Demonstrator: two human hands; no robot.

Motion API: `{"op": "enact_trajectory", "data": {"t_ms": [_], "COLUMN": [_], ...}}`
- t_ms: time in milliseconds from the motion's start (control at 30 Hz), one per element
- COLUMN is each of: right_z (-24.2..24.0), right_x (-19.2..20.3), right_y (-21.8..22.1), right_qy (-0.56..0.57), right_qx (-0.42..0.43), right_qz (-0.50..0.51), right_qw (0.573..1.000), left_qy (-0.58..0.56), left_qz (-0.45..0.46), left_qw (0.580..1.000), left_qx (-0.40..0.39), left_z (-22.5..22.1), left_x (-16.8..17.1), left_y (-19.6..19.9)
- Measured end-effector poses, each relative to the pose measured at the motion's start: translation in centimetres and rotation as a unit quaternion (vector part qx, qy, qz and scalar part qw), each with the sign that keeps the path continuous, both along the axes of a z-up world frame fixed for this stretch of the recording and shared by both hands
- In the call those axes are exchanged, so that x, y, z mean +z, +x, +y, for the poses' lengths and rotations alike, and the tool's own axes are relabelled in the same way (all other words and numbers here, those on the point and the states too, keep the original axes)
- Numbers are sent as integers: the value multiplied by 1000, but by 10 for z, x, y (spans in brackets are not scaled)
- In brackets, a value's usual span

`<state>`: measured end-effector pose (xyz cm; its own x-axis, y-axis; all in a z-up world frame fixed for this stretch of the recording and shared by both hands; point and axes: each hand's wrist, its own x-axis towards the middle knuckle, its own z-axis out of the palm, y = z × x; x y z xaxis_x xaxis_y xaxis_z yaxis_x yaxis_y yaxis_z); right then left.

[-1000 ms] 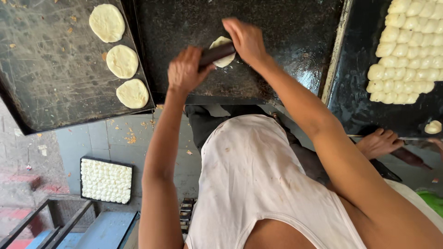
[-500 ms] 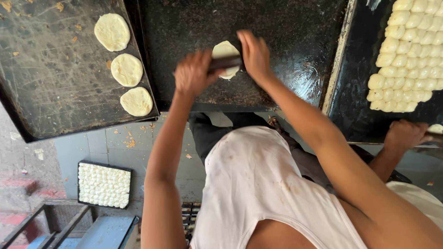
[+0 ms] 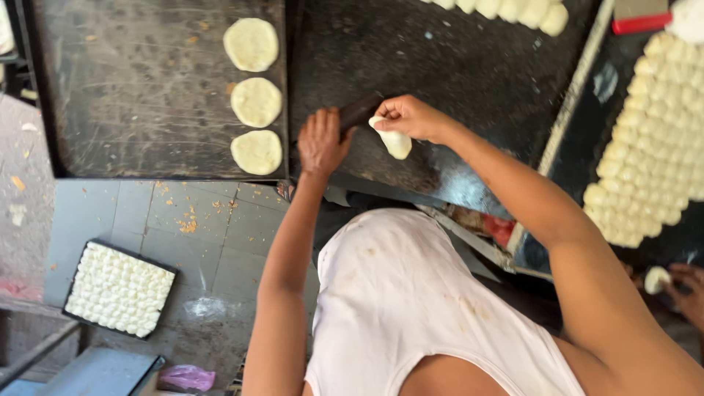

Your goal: The person rolls small balls of dough into flat circles using a rolling pin and arranges them on metal trays.

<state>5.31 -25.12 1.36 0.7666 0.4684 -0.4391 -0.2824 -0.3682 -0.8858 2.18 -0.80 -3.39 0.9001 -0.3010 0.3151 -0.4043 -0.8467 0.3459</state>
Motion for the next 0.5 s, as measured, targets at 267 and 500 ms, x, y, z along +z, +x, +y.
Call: {"op": "enact_trajectory", "data": {"t_ms": [267, 500], "right_z": [161, 150], "right_x": [17, -17], "right_y": [181, 183], "right_qy": [66, -93], "right_qx": [-40, -277], "right_qz": [-491, -444], "right_qw": [868, 847], "left_qy": [-17, -15], "left_qz": [38, 29], "left_qw": [999, 998], "left_qx": [-34, -53], "left_z": [7, 16], "left_x": [-13, -15], "left_y": [4, 10]}}
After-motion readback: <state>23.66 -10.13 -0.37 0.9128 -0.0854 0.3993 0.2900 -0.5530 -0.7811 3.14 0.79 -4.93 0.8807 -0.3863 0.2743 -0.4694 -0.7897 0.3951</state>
